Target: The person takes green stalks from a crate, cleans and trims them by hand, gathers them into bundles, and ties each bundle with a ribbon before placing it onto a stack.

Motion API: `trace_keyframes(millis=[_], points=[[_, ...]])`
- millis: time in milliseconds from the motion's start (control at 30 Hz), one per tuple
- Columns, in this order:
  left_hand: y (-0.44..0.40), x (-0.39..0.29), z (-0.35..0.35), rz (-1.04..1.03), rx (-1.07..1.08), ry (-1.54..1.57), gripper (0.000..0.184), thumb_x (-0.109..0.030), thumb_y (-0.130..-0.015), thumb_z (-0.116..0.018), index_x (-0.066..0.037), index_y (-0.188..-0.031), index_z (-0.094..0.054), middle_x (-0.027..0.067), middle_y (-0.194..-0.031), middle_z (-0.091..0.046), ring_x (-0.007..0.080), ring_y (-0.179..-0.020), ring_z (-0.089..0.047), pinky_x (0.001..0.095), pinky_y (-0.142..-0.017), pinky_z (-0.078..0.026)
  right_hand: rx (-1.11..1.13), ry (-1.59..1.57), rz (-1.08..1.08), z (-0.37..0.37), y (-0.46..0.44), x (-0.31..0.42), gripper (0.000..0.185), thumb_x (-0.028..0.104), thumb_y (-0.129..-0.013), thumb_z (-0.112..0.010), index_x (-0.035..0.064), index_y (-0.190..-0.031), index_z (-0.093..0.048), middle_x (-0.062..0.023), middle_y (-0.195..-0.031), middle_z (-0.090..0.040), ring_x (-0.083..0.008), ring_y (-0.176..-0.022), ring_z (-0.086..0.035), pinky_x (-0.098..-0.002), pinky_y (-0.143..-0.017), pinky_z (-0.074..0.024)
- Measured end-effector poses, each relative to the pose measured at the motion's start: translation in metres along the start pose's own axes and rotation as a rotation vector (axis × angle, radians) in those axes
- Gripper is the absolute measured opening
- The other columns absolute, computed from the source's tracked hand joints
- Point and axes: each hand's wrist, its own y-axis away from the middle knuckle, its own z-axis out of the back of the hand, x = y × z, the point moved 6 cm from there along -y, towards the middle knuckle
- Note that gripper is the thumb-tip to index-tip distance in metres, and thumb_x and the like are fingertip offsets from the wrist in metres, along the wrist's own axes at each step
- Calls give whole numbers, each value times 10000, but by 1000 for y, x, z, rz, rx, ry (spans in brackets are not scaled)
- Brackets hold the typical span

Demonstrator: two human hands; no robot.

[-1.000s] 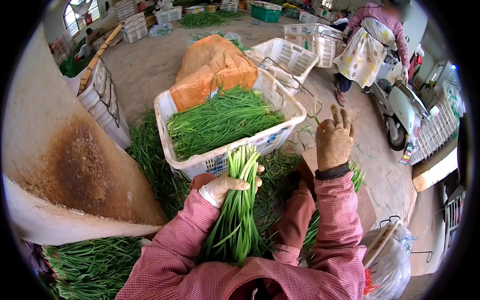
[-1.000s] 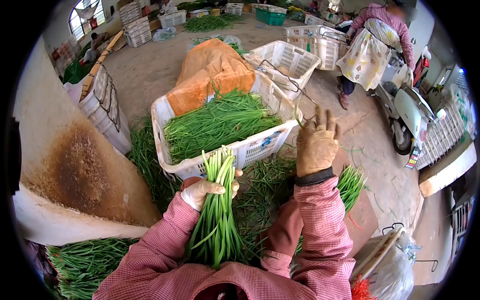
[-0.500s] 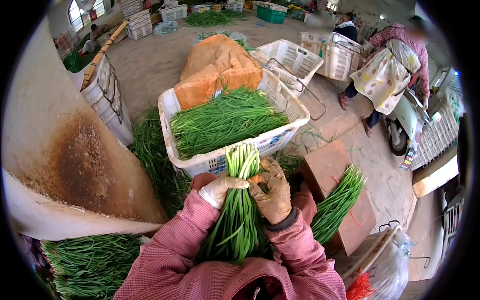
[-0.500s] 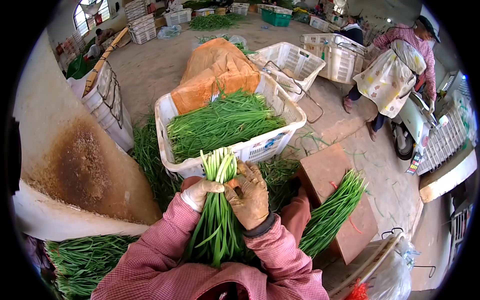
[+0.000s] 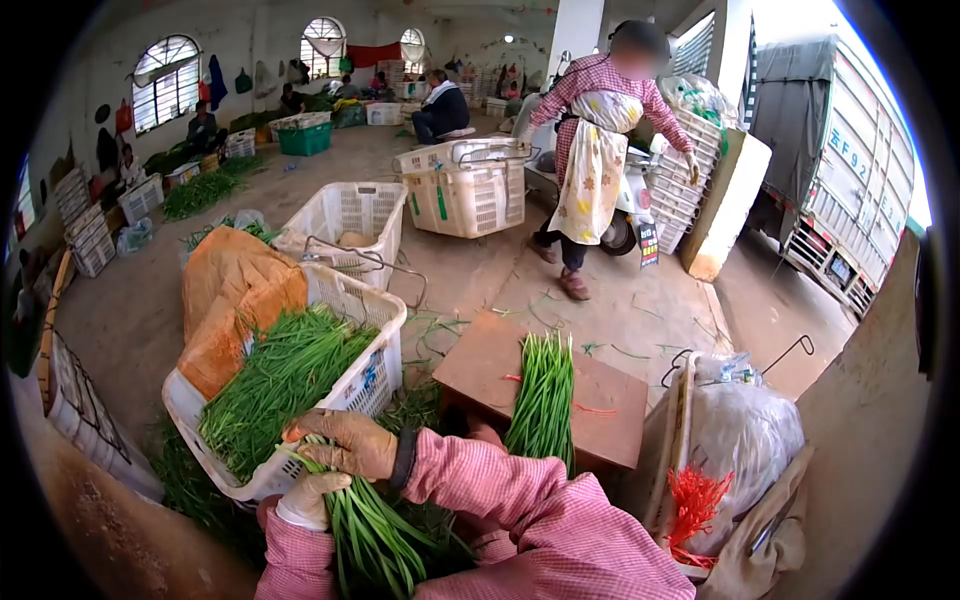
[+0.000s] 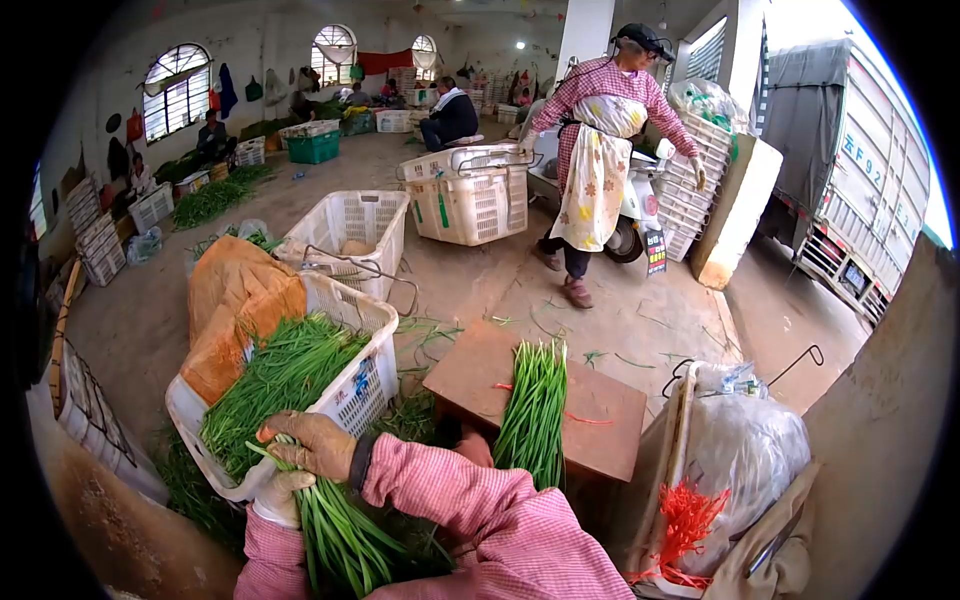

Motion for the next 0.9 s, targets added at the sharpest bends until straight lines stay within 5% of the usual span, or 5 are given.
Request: trace_keyframes(millis=[267,567,700,800,900], points=[[-16,-16,-37,-218,96,-783,434,-111,-666,-671,-26,-1051,-490,82,-846,-588,208,-813,-569,290,-745,-438,709,487,-93,2,-32,63,499,303,-817,-539,26,-1215,-419,-194,-1202,-436,-324,-1070,-463,-371,-902,-373],[1,-113,-85,-383,-76,-391,418,-39,-628,-663,-25,-1005,-484,46,-798,-550,148,-741,-549,255,-658,-451,186,-288,-116,16,-5,22,932,376,-684,-684,-12,-1322,-126,-233,-1272,-330,-275,-1097,-434,-322,-925,-358],[-7,-194,-19,-588,-233,-221,327,-58,-733,-584,-53,-1033,-454,34,-805,-531,153,-764,-548,252,-646,-489,294,-536,-524,-72,118,-127,490,259,-736,-639,72,-1161,-482,-92,-1009,-589,-212,-969,-543,-310,-820,-433],[4,-232,36,-697,-373,-226,296,5,-714,-586,-2,-993,-489,70,-790,-572,167,-703,-585,253,-611,-497,906,566,-1055,-46,207,-207,503,384,-697,-615,152,-1132,-516,-123,-985,-584,-213,-879,-563,-327,-767,-425],[12,-243,62,-759,-438,-217,284,30,-714,-571,9,-986,-495,82,-790,-579,175,-694,-592,260,-611,-499,543,753,-1022,20,201,-223,543,341,-731,-601,60,-1176,-469,-139,-1121,-526,-207,-1038,-501,-316,-903,-375]])
